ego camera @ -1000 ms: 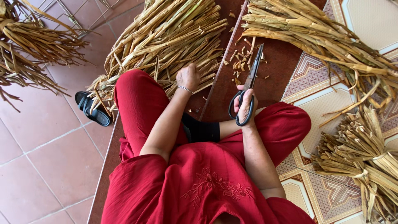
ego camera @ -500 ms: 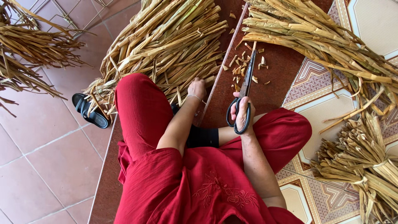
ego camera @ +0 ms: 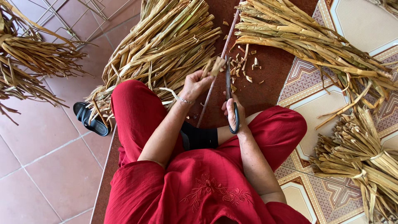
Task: The person sits on a tiled floor and uses shears to trim dried plant stalks. They repeatedly pick up stalks, cut off the ends, and place the trimmed pieces into a pile on the right.
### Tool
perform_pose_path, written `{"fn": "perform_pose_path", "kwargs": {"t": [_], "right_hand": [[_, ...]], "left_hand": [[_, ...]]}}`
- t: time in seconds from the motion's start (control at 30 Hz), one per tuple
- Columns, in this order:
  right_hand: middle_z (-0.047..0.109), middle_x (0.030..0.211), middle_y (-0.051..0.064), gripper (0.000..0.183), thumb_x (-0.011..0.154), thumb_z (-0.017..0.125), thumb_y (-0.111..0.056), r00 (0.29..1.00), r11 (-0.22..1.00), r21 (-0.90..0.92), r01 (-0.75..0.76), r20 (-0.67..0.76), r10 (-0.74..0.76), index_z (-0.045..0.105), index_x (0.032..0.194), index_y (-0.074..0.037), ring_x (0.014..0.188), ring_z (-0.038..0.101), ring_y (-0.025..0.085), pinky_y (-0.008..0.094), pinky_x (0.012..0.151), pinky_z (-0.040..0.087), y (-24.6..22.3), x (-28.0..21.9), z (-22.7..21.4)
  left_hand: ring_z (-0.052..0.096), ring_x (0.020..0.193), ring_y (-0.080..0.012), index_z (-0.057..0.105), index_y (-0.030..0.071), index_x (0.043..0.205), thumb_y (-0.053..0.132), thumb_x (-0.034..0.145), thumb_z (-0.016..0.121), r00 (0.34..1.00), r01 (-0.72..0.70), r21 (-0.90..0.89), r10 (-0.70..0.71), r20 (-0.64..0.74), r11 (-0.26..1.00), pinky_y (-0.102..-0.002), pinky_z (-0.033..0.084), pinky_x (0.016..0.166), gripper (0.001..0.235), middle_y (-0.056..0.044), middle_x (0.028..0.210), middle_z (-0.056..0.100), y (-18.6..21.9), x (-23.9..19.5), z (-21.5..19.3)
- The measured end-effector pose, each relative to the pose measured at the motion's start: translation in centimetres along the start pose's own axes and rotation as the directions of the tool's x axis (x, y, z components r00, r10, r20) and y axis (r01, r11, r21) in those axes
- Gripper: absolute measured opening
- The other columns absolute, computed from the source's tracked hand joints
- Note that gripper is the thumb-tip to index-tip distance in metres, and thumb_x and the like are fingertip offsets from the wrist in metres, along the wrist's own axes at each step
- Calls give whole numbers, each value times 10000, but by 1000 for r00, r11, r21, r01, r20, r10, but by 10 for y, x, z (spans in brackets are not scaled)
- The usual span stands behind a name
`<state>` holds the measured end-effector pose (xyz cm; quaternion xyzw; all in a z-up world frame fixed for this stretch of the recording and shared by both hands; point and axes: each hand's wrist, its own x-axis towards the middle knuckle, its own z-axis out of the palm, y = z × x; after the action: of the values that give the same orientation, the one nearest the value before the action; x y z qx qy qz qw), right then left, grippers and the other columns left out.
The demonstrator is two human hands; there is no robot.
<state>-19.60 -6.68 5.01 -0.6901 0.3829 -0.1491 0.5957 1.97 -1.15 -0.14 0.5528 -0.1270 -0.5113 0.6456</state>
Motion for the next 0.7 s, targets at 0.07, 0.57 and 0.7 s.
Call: {"fn": "perform_pose_path", "kwargs": {"t": [0.07,0.57,0.7], "right_hand": [[611,768,-22,731,1074,327,-633,999,999,-13,44,29,-44,551,1440,-41,642,555,64,229,605,475,-2,-4,0],[565,621,15,676,1098,310,-598,988,978,-157,138,-49,-147,601,1281,-16,570,602,140,323,575,500,-20,-18,2],[551,570,25,612,1091,317,-558,990,977,-191,99,-80,-116,623,1201,-39,523,602,173,350,549,487,-19,-20,7]], "left_hand": [[674,716,-52,733,54,1031,180,910,793,996,-22,51,18,82,998,-207,572,632,184,4,853,746,2,-12,7],[468,576,-11,707,62,1012,150,957,769,991,39,-13,-37,128,999,-192,348,500,121,67,728,608,-4,-27,19],[445,550,-14,700,66,1015,142,963,745,986,58,-23,-54,157,998,-199,331,476,103,65,698,586,-1,-28,20]]}}
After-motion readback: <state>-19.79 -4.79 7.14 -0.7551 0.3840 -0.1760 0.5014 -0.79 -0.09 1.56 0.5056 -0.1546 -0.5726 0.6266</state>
